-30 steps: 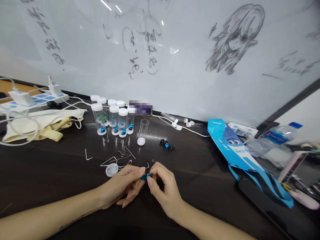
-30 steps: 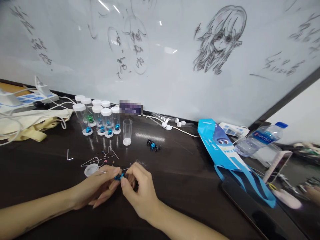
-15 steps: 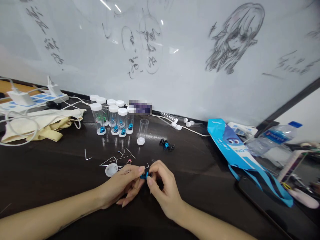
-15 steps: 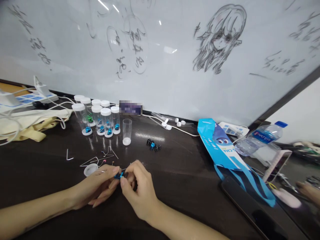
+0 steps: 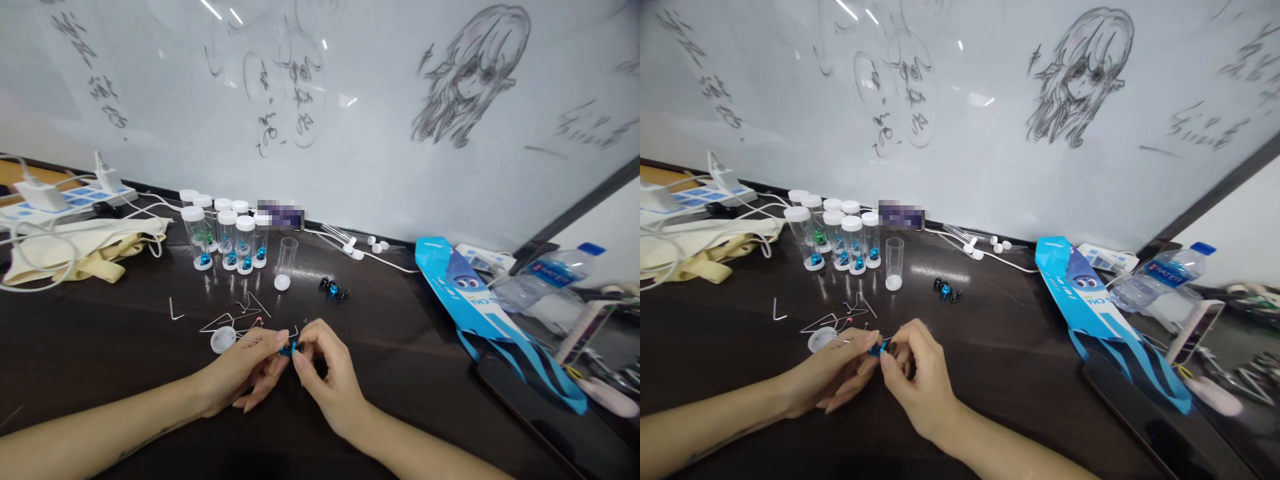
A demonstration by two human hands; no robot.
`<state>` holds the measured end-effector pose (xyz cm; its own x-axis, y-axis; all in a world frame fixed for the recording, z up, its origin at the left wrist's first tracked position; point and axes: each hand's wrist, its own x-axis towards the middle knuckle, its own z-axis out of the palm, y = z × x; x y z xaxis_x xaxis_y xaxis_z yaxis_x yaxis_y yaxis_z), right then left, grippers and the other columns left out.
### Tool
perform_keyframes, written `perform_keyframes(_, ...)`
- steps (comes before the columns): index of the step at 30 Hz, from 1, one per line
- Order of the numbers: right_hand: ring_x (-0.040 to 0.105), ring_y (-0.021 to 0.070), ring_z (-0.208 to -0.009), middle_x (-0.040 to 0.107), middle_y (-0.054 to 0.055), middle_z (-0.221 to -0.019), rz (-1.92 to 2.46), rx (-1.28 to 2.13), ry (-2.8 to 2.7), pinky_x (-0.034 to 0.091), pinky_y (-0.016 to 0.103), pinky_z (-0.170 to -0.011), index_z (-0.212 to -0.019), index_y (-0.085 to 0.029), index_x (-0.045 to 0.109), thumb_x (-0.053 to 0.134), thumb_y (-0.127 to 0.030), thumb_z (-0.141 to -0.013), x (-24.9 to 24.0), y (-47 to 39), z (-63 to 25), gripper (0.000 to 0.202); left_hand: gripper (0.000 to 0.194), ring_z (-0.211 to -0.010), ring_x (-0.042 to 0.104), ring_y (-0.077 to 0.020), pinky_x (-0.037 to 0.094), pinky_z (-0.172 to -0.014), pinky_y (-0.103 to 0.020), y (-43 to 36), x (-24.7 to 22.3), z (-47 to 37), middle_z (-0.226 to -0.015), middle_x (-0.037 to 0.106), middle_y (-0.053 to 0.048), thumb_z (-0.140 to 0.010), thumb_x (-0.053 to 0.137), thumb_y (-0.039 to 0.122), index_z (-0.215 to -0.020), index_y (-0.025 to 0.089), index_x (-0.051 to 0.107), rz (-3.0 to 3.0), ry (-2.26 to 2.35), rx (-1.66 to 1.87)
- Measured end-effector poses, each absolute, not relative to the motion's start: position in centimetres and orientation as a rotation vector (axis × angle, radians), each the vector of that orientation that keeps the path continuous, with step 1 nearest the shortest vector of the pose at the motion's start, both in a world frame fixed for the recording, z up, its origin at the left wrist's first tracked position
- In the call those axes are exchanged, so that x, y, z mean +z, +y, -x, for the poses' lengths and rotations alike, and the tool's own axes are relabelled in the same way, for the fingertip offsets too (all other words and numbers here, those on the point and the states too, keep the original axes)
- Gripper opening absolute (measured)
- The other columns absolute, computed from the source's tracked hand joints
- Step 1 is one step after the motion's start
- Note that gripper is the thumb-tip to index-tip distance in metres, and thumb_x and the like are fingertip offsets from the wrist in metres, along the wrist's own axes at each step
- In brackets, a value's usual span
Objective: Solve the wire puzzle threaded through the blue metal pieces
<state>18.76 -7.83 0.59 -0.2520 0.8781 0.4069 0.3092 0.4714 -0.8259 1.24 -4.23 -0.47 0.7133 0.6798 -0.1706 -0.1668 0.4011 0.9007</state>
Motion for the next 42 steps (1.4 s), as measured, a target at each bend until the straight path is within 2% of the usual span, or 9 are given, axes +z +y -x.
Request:
perform_keyframes(2,0.047,0.0138,-0.065,0.048,0.0,-0.078,1.009,0.771,-1.795,0.038,0.026,-0.06,-0.084,-0.02,0.054,0.052,-0.03,-0.095,0.58,-7.8,-18.79,0.015,0.053,-0.025,0.035,-0.0053,0.02,-0.024,-0.014,-4.24,-0.44,-1.23,-0.037,0.04,0.007,-0.089,0.05,0.061,-0.057,0.017,0.048,-1.03,0.574,0.575)
perform_keyframes(6,0.048,0.0141,-0.062,0.048,-0.001,-0.063,1.014,0.794,-1.825,0.037,0.027,-0.061,-0.064,-0.02,0.047,0.045,-0.033,-0.1,0.66,-7.62,-18.94,0.039,0.055,-0.026,0.035,-0.005,0.018,-0.024,-0.013,-4.4,-0.19,-1.31,-0.037,0.04,0.007,-0.086,0.053,0.062,-0.055,0.017,0.046,-1.051,0.562,0.576)
perform_keyframes(9,0.049,0.0137,-0.061,0.048,-0.001,-0.06,1.006,0.815,-1.827,0.037,0.027,-0.061,-0.06,-0.019,0.045,0.041,-0.034,-0.102,0.66,-7.57,-18.97,0.045,0.055,-0.026,0.035,-0.0049,0.018,-0.024,-0.013,-4.45,-0.16,-1.34,-0.036,0.04,0.006,-0.085,0.055,0.062,-0.054,0.017,0.045,-1.062,0.548,0.582)
perform_keyframes(16,0.047,0.0131,-0.064,0.048,0.0,-0.078,1.008,0.764,-1.779,0.038,0.026,-0.058,-0.084,-0.02,0.055,0.055,-0.027,-0.094,0.52,-7.71,-18.69,0.012,0.053,-0.025,0.035,-0.0049,0.019,-0.024,-0.013,-4.2,-0.57,-1.19,-0.038,0.041,0.007,-0.09,0.049,0.058,-0.058,0.017,0.049,-1.012,0.553,0.574)
perform_keyframes(18,0.046,0.0132,-0.065,0.048,0.0,-0.078,1.008,0.758,-1.78,0.037,0.026,-0.058,-0.083,-0.02,0.055,0.056,-0.026,-0.093,0.54,-7.68,-18.7,0.012,0.053,-0.025,0.035,-0.0052,0.019,-0.024,-0.014,-4.2,-0.54,-1.18,-0.038,0.04,0.007,-0.09,0.049,0.058,-0.057,0.017,0.049,-1.014,0.553,0.574)
perform_keyframes(25,0.047,0.0141,-0.061,0.046,-0.001,-0.061,1.023,0.785,-1.831,0.036,0.029,-0.06,-0.061,-0.019,0.047,0.043,-0.034,-0.101,0.65,-7.64,-18.95,0.043,0.054,-0.026,0.035,-0.0051,0.018,-0.024,-0.014,-4.43,-0.16,-1.33,-0.038,0.04,0.007,-0.085,0.056,0.062,-0.054,0.018,0.045,-1.045,0.547,0.584)
perform_keyframes(33,0.047,0.0128,-0.065,0.049,0.001,-0.085,0.983,0.791,-1.754,0.039,0.025,-0.057,-0.092,-0.02,0.057,0.056,-0.027,-0.093,0.48,-7.75,-18.72,0.007,0.053,-0.024,0.034,-0.0058,0.019,-0.024,-0.015,-4.12,-0.42,-1.3,-0.037,0.039,0.007,-0.088,0.051,0.061,-0.057,0.018,0.048,-1.011,0.562,0.579)
perform_keyframes(39,0.049,0.0147,-0.064,0.049,-0.001,-0.066,1.022,0.783,-1.818,0.038,0.028,-0.061,-0.066,-0.019,0.049,0.046,-0.036,-0.1,0.6,-7.65,-18.93,0.038,0.055,-0.025,0.033,-0.0055,0.017,-0.024,-0.015,-4.42,-0.01,-1.37,-0.036,0.039,0.007,-0.085,0.055,0.063,-0.054,0.018,0.046,-1.042,0.554,0.585)
perform_keyframes(42,0.049,0.0147,-0.063,0.049,0.0,-0.063,1.019,0.8,-1.825,0.038,0.028,-0.062,-0.062,-0.019,0.049,0.042,-0.037,-0.101,0.61,-7.65,-18.93,0.044,0.053,-0.025,0.033,-0.0057,0.017,-0.024,-0.015,-4.46,-0.05,-1.34,-0.036,0.039,0.007,-0.083,0.056,0.063,-0.056,0.018,0.046,-1.043,0.557,0.586)
